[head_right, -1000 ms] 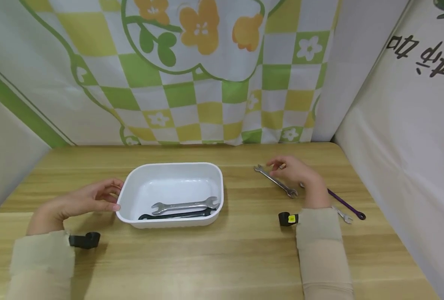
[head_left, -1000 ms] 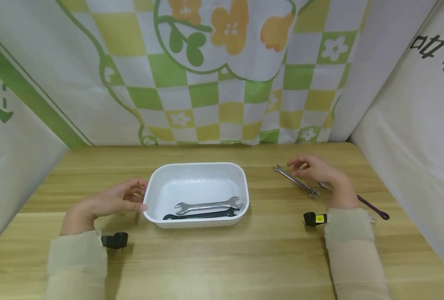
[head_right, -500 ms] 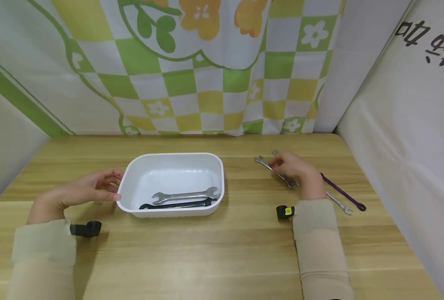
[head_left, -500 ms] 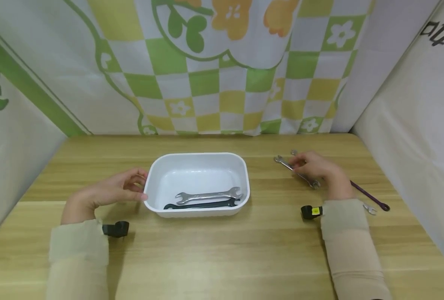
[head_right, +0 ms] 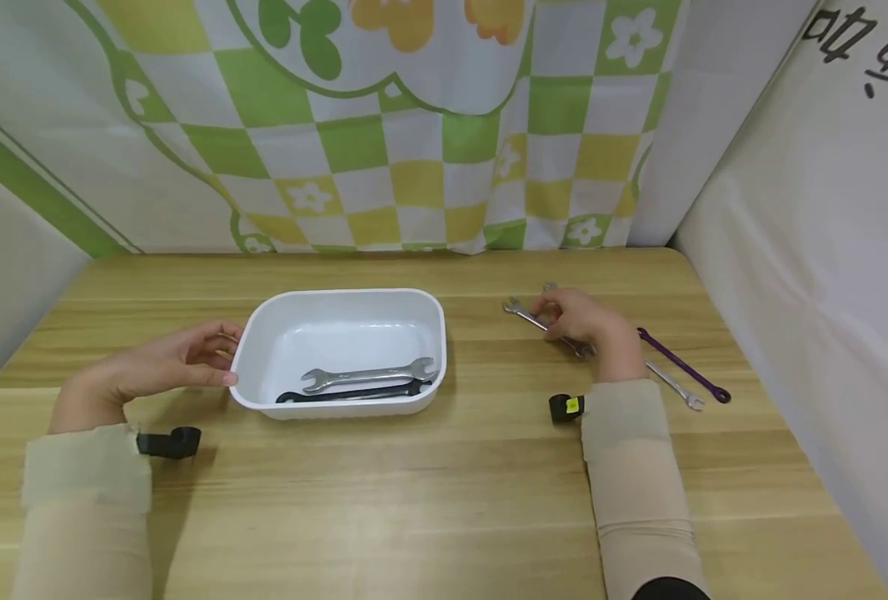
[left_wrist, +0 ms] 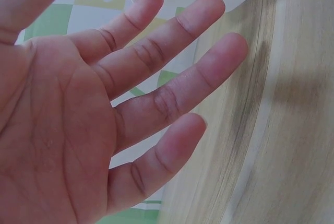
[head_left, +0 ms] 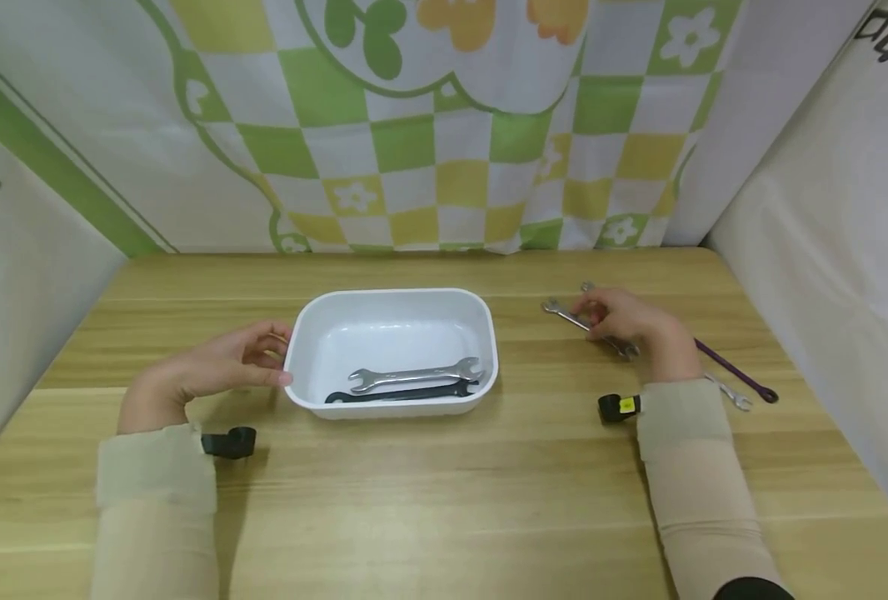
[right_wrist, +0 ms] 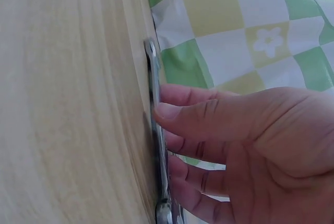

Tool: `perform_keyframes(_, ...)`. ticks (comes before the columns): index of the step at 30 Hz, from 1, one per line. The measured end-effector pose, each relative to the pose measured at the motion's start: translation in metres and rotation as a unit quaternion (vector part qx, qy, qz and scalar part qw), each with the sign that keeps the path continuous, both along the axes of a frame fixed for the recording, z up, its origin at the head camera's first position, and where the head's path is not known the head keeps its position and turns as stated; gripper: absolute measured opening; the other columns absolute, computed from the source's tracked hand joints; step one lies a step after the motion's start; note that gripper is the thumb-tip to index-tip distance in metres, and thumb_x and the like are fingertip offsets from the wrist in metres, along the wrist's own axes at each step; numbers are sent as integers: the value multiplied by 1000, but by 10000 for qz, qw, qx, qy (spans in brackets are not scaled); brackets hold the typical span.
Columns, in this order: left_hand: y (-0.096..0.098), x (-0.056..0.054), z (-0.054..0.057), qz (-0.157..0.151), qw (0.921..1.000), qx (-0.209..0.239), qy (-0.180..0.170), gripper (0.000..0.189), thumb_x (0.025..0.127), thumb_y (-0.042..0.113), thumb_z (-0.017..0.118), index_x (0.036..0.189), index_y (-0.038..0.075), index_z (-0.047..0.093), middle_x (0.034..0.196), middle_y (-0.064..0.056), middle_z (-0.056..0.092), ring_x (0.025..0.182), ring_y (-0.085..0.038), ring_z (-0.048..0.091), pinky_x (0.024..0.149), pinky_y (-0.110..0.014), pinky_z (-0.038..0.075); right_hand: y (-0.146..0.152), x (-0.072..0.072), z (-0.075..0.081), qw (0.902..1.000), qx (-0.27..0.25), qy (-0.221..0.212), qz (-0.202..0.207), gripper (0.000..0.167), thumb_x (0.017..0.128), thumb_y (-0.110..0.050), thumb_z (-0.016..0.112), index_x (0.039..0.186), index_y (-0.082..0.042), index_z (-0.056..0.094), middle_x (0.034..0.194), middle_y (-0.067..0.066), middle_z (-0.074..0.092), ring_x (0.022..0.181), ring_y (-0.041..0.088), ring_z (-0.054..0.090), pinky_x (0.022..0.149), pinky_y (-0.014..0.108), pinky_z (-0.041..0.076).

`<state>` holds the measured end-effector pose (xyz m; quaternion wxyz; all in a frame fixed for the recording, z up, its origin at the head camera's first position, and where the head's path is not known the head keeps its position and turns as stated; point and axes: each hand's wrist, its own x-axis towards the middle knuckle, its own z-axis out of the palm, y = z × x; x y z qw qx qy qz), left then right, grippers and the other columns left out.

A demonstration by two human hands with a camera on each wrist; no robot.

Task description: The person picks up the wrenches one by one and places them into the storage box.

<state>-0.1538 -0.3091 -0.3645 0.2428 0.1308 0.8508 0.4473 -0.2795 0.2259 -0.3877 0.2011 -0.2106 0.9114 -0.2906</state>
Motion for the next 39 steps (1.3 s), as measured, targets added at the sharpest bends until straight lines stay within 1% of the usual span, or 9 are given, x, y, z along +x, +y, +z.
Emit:
perform_keyframes(3, 0, 0, 0, -10, 10000, 12, 23, 54, 93, 14, 70, 135, 0, 40, 127, -22, 58, 117, -36, 61, 92, -39, 47, -1, 0, 1, 9999, 102, 10, 135, 37, 87, 3, 68, 123, 3, 58, 95, 17, 56, 84, 24, 51, 70, 32, 43)
perform_keyframes(7, 0, 0, -1, 32, 10000, -11, 7, 54, 92, 15, 70, 135, 0, 41, 126, -22, 59, 117, -35, 62, 93, -38, 47, -4, 2, 2, 9997, 229, 27, 27, 32, 87, 1, 69, 117, 3, 61, 97, 17, 57, 87, 25, 52, 73, 31, 43)
perform_keyframes(12, 1, 0, -1, 55, 10000, 3, -5, 54, 92, 15, 71, 135, 1, 41, 126, -21, 59, 117, -34, 62, 93, -37, 47, -7, 4, 3, 9989, 391, -90, -234, 15, 88, 0, 68, 101, 4, 63, 89, 11, 58, 80, 20, 52, 70, 30, 43)
perform_keyframes(16, 1, 0, -2, 55, 10000, 2, 15, 54, 92, 14, 71, 135, 1, 41, 126, -20, 59, 116, -32, 62, 92, -38, 47, -8, 4, 3, 9977, 489, -273, -379, 13, 89, -2, 67, 100, 3, 64, 86, 9, 59, 75, 18, 51, 66, 30, 44)
perform_keyframes(20, 1, -1, -1, 48, 10000, -37, -12, 54, 92, 15, 70, 136, 1, 41, 127, -20, 59, 115, -29, 62, 92, -38, 47, -9, 3, 3, 9962, 739, -296, -343, 9, 88, -5, 65, 97, 0, 64, 83, 7, 58, 71, 18, 51, 63, 30, 44)
perform_keyframes(24, 0, 0, -2, 53, 10000, -55, -59, 55, 93, 16, 70, 137, 1, 40, 127, -20, 59, 116, -31, 62, 93, -38, 47, -12, 3, 2, 9942, 1025, -239, -241, 3, 87, -7, 64, 89, -5, 62, 79, 4, 55, 68, 18, 50, 61, 30, 42)
perform_keyframes(28, 1, -1, -3, -3, 10000, -40, -42, 56, 93, 16, 70, 137, 1, 39, 128, -20, 59, 118, -33, 61, 93, -37, 47, -11, 3, 1, 9928, 1176, -164, -156, 5, 84, -6, 65, 84, -6, 60, 77, 3, 53, 67, 17, 48, 61, 30, 40)
perform_keyframes(34, 0, 2, -4, -30, 9999, -72, 112, 55, 92, 14, 70, 136, 1, 41, 126, -19, 60, 116, -31, 61, 88, -28, 50, -16, 5, 4, 9936, 1124, -33, -52, 9, 80, -5, 65, 86, -7, 58, 78, 3, 53, 69, 17, 47, 62, 30, 39)
perform_keyframes(39, 0, 1, -3, -56, 9999, -33, 160, 54, 93, 13, 70, 136, 0, 40, 126, -21, 59, 118, -37, 60, 88, -29, 50, -18, 6, 5, 9960, 883, -97, 49, 9, 84, -2, 65, 89, -7, 60, 80, 4, 52, 72, 18, 47, 64, 30, 40)
